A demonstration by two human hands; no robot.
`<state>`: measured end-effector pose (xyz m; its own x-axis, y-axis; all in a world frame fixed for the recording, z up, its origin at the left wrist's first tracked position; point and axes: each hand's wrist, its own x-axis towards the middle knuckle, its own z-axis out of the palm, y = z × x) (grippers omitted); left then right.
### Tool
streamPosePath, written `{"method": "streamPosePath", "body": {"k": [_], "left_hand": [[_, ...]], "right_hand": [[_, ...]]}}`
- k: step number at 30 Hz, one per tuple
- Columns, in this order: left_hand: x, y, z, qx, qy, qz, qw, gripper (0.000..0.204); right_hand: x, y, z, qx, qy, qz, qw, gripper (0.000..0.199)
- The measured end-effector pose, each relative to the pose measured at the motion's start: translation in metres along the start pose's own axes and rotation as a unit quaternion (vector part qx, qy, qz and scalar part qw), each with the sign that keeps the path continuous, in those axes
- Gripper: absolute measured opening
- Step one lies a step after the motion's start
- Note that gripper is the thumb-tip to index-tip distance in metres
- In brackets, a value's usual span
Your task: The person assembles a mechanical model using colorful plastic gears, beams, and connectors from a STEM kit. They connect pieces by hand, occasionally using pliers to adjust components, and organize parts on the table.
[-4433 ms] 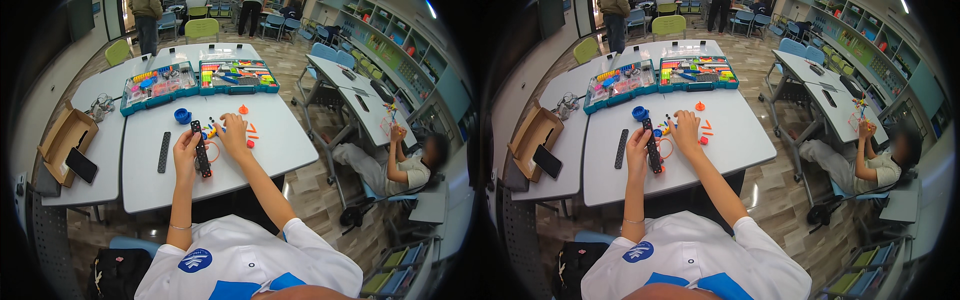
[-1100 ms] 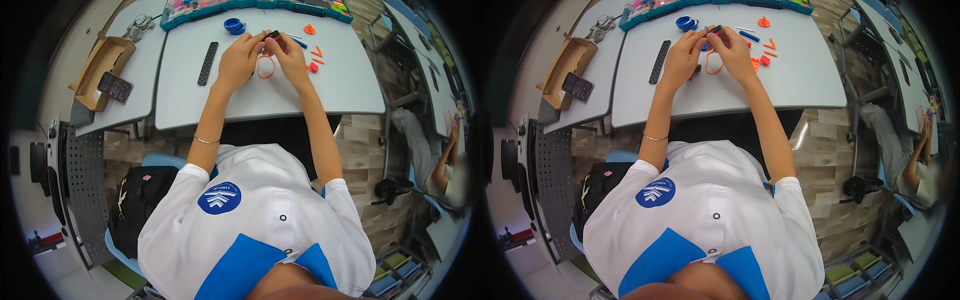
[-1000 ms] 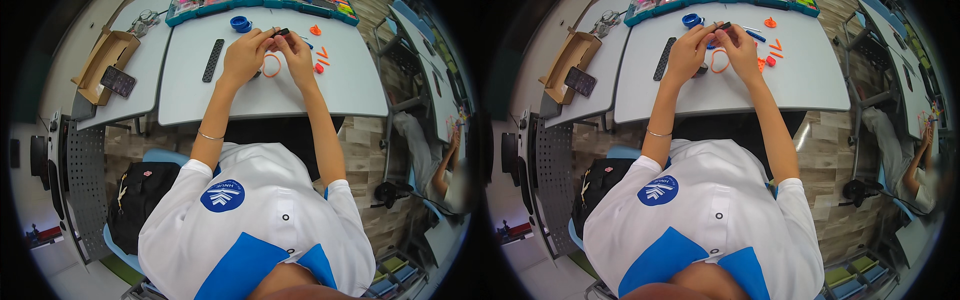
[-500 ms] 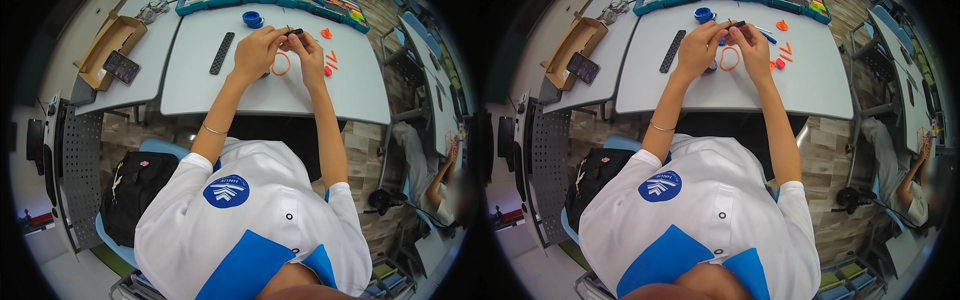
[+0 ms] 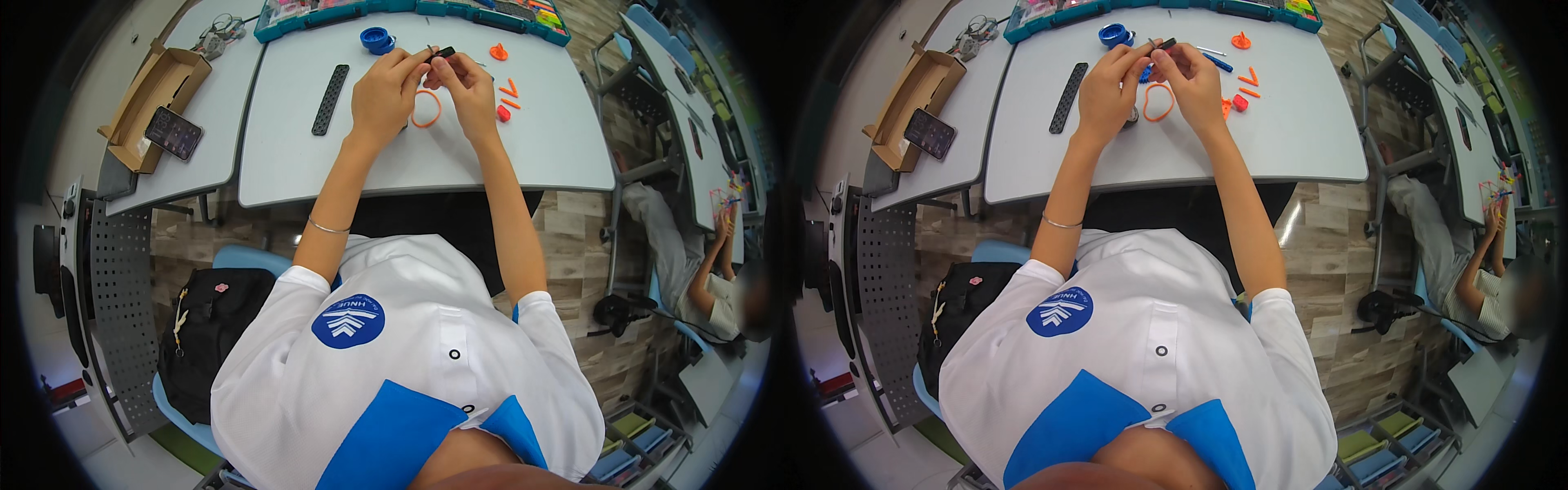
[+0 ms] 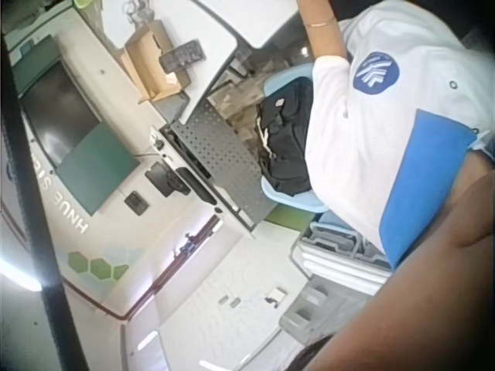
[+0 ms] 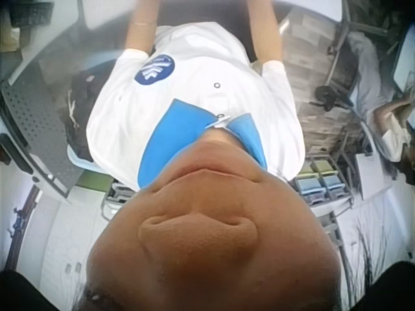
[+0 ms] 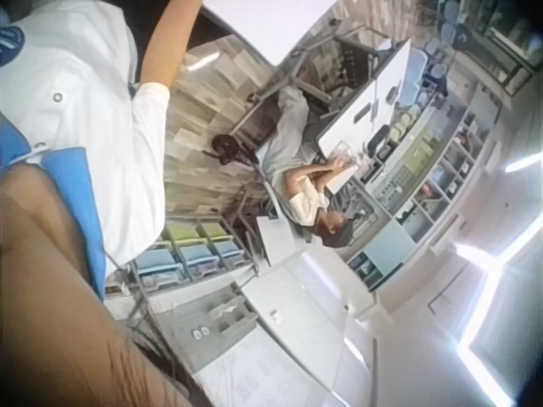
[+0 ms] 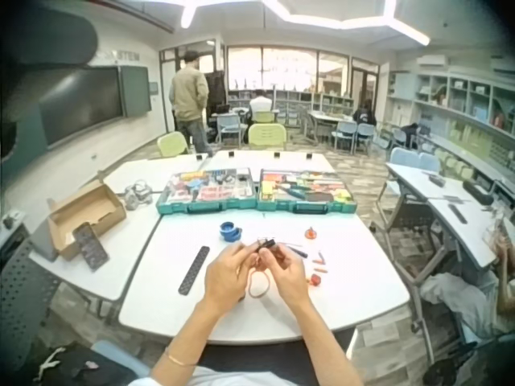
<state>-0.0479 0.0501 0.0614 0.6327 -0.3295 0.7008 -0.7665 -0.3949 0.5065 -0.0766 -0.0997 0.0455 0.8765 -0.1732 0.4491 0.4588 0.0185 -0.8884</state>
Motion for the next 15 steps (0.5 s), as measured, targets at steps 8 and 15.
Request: {"method": "streamPosePath", "body": {"k": [8, 15], "left_hand": [[0.0027, 0.0009, 0.0023, 0.048, 0.021, 0.02, 0.998, 0.026], [0.009, -0.0061, -0.0043, 0.012, 0.073, -0.023, 0.997, 0.026]], "right_hand": [[0.0008, 0.0018, 0.0019, 0.022, 0.007, -0.008, 1.0, 0.026], [-0.0013, 0.0001, 0.0007, 0.039, 0.0, 0.001, 0.999, 0.027]]}}
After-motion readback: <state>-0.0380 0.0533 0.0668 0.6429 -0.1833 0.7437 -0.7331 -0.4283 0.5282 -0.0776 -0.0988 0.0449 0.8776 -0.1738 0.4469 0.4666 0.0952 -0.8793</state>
